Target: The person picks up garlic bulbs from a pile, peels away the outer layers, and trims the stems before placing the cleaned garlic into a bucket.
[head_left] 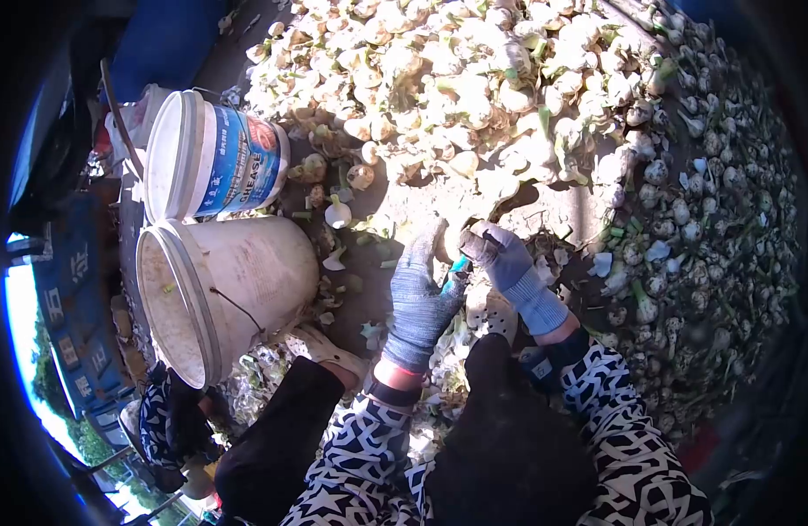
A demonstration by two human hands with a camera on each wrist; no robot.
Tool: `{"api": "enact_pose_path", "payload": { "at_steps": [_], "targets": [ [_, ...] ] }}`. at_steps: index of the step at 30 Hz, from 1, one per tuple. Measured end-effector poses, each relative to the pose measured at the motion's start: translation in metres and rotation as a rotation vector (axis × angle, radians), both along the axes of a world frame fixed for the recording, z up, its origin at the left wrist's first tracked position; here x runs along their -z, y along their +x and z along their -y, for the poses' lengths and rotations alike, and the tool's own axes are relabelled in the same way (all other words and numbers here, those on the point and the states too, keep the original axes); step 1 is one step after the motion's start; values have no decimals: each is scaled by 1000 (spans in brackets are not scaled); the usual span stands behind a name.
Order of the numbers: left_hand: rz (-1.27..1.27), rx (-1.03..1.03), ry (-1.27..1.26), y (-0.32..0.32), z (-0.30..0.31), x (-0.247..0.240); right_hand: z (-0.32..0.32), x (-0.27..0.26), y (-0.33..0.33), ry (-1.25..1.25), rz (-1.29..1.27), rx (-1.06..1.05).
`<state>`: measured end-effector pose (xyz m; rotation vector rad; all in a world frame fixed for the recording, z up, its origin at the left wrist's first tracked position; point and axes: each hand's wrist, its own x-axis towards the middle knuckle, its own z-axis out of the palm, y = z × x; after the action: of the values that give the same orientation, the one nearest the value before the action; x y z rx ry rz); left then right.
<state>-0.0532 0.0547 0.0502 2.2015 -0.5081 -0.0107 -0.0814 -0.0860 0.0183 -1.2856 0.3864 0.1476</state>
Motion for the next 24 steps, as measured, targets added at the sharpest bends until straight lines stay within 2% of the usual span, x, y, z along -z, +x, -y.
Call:
{"api": "enact_pose_path", "payload": {
  "at_steps": [1, 3, 5, 6, 7, 9, 10, 12, 13, 14, 16, 17, 18, 20, 21, 22, 24],
  "targets": [
    [-57, 41, 52, -1, -3, -11, 5, -5, 5, 4, 2, 2],
    [-117, 17, -3, -3, -5, -12, 11, -9, 11, -211, 86, -145],
    [-251, -6, -51, -3, -4, -29, 8, -9, 10, -126, 159, -103],
    [-327, -26, -181, -4, -6, -25, 7, -11, 10, -45, 236, -61],
    [-437, -34, -315, -4, -10, -27, 10, -18, 7, -189, 258, -110],
    [-706, -65, -599, -3, -17, -32, 10, -22, 4, -151, 232, -120],
    [-708, -70, -594, -2, -20, -37, 9, -22, 3, -114, 207, -124],
    [-445, 74, 134, 4, -23, -51, 8, -20, 0, -139, 262, -137],
    [-313, 87, 94, 3, -25, -49, 8, -24, -4, 100, 118, -193],
    [6, 50, 223, -4, -27, -45, 8, -32, -7, 338, -30, -248],
    [-182, 311, 408, 10, -35, -38, 5, -41, -14, 631, -73, -363],
    [-222, 276, 253, 15, -28, -42, -4, -32, -17, 651, -16, -370],
    [-546, 124, 73, 15, -31, -25, -12, -27, -18, 668, 46, -376],
    [-225, 66, 261, 15, -35, -12, -9, -24, -15, 683, 11, -418],
    [-363, -230, -165, 6, -31, -13, -5, -20, -13, 791, -3, -393],
    [-746, -314, -455, 2, -36, -19, -3, -15, -9, 898, -18, -367],
    [-963, -232, -853, 0, -35, -40, -9, -10, -6, 934, -25, -373]
  ]
}}
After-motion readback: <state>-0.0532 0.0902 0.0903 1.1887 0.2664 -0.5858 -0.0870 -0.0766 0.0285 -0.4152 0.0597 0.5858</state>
